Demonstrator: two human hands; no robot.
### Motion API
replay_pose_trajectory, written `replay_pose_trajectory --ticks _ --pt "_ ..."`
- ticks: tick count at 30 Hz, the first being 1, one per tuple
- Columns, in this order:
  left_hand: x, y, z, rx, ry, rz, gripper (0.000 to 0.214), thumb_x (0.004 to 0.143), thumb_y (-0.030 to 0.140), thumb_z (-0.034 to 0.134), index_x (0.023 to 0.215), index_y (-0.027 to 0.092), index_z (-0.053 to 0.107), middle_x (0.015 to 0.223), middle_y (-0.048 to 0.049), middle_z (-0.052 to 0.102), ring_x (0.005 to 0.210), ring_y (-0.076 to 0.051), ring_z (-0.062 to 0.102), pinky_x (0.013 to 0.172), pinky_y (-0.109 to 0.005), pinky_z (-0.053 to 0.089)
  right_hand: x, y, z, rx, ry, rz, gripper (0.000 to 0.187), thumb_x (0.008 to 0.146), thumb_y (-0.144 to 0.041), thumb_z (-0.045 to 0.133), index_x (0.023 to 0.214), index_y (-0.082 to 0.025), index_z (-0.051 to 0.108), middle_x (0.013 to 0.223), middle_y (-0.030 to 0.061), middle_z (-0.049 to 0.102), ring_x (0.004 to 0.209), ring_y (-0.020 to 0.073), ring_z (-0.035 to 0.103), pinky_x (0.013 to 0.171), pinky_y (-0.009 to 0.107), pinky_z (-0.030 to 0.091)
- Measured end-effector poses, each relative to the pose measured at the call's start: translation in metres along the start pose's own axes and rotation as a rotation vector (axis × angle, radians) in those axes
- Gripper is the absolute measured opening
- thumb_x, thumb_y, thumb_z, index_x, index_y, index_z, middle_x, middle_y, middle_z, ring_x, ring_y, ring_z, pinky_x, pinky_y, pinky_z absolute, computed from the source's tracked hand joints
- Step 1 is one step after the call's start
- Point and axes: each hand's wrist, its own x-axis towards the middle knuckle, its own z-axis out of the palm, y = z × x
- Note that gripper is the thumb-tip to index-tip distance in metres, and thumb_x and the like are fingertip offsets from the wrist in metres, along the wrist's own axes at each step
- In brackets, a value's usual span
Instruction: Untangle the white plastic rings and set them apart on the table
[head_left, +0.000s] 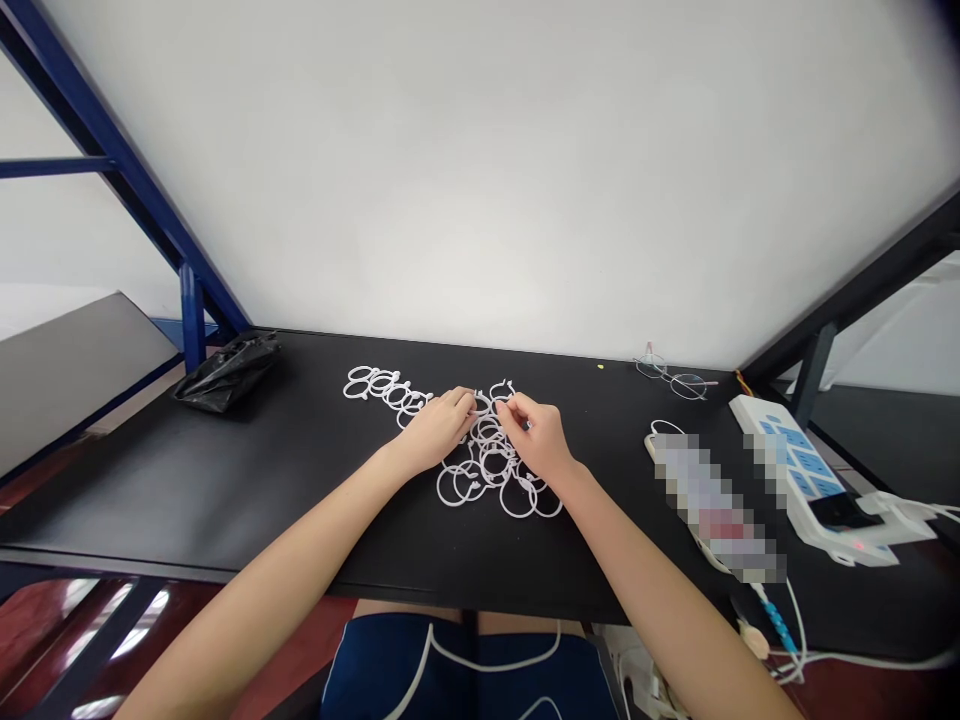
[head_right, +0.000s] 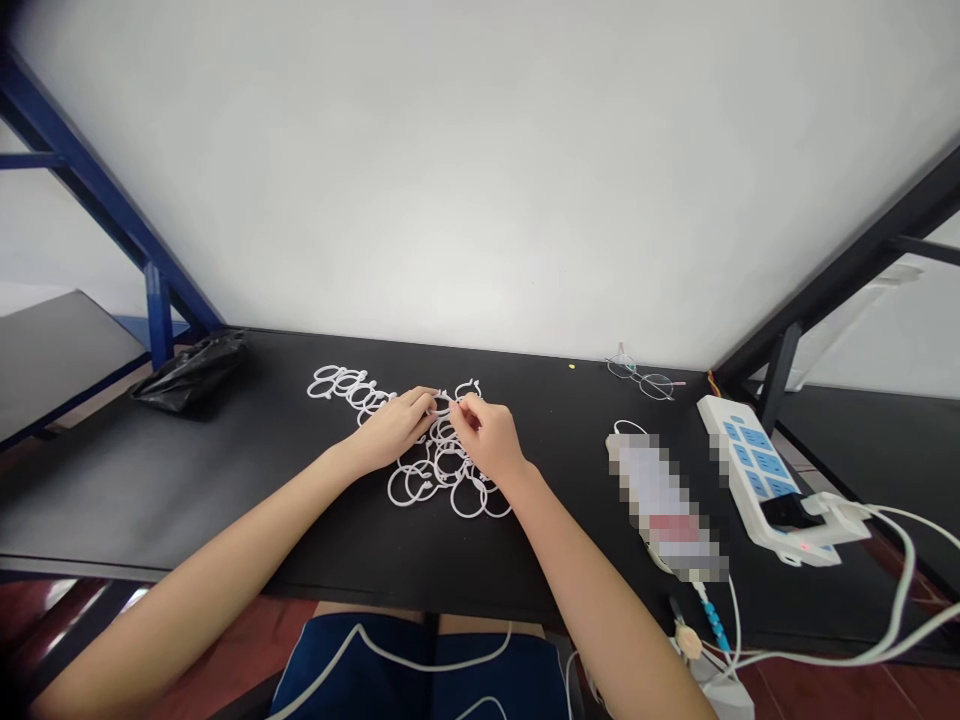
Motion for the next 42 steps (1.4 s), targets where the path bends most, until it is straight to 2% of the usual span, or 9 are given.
replay_pose_trajectory --ticks 12,17,19,24,28,30,33,36,42 --pt "-0.001 0.001 -0.002 -0.079 -0.018 -0.002 0.027 0.101 0.027 0.029 0.101 0.017 0.054 0.105 -0.0119 0.062 0.099 -0.025 0.059 0.086 -0.041 0.049 -0.001 0.001 0.001 -0.022 0.023 0.028 0.036 0.093 -0.032 0.049 0.062 -0.022 0.035 0.051 -0.006 0.038 0.046 0.0085 0.035 0.05 0.024 0.03" --pt "0.001 -0.001 0.0 -0.201 0.13 -0.091 0.024 0.098 0.029 0.037 0.093 0.018 0.058 0.116 -0.0121 0.063 0.11 -0.027 0.053 0.096 -0.044 0.044 0.0 0.001 0.001 -0.015 0.021 0.032 0.036 0.093 -0.03 0.05 0.061 -0.021 0.034 0.051 -0.0064 0.037 0.045 0.0081 0.034 0.05 0.023 0.03" --pt "0.003 -0.002 -0.002 -0.258 0.179 -0.157 0.024 0.097 0.03 0.04 0.089 0.018 0.06 0.114 -0.0107 0.064 0.107 -0.026 0.054 0.096 -0.044 0.043 0.0 0.001 0.001 -0.017 0.03 0.035 0.037 0.093 -0.03 0.05 0.061 -0.021 0.034 0.05 -0.0065 0.037 0.045 0.0079 0.034 0.05 0.024 0.03" --pt "0.008 -0.001 -0.012 -0.681 0.157 -0.349 0.028 0.093 0.038 0.045 0.088 0.018 0.064 0.087 -0.0046 0.066 0.077 -0.017 0.057 0.075 -0.033 0.049 0.0 0.002 0.0 -0.009 0.022 0.054 0.037 0.093 -0.031 0.05 0.06 -0.021 0.037 0.05 -0.0062 0.038 0.045 0.0082 0.035 0.05 0.024 0.031" --pt "0.011 0.003 -0.014 -1.102 0.064 -0.425 0.032 0.089 0.045 0.051 0.086 0.016 0.064 0.076 -0.0022 0.063 0.065 -0.012 0.055 0.062 -0.025 0.048 0.0 0.002 0.0 0.039 -0.061 0.052 0.023 0.092 -0.032 0.053 0.072 -0.021 0.053 0.056 -0.0042 0.051 0.049 0.0095 0.045 0.053 0.024 0.039" --pt "0.01 0.005 -0.015 -1.238 0.022 -0.454 0.032 0.086 0.046 0.057 0.087 0.015 0.065 0.072 -0.0015 0.062 0.067 -0.012 0.058 0.065 -0.025 0.05 0.0 0.001 -0.001 0.06 -0.096 0.022 0.013 0.09 -0.032 0.057 0.085 -0.021 0.06 0.072 0.0001 0.061 0.057 0.0111 0.053 0.055 0.024 0.044" --pt "0.009 0.007 -0.016 -1.377 -0.02 -0.494 0.032 0.083 0.046 0.064 0.085 0.014 0.066 0.075 -0.0018 0.062 0.072 -0.012 0.061 0.074 -0.027 0.054 0.0 -0.001 -0.001 0.07 -0.114 -0.02 0.012 0.087 -0.032 0.062 0.093 -0.022 0.062 0.089 0.0047 0.065 0.072 0.0147 0.061 0.055 0.024 0.048" --pt "0.009 0.006 -0.016 -1.465 -0.022 -0.525 0.031 0.082 0.045 0.067 0.081 0.014 0.066 0.079 -0.0033 0.065 0.077 -0.014 0.064 0.082 -0.031 0.055 0.0 -0.002 0.0 0.085 -0.104 -0.026 0.012 0.085 -0.032 0.065 0.092 -0.022 0.062 0.088 0.0042 0.066 0.076 0.016 0.062 0.055 0.024 0.049" --pt "0.01 0.0 -0.012 -1.543 0.007 -0.599 0.026 0.085 0.038 0.067 0.09 0.013 0.068 0.085 -0.0069 0.071 0.081 -0.016 0.069 0.09 -0.035 0.054 -0.001 0.002 0.003 0.079 -0.043 -0.015 0.014 0.082 -0.029 0.069 0.092 -0.022 0.063 0.088 0.0035 0.068 0.074 0.0154 0.063 0.054 0.024 0.051"
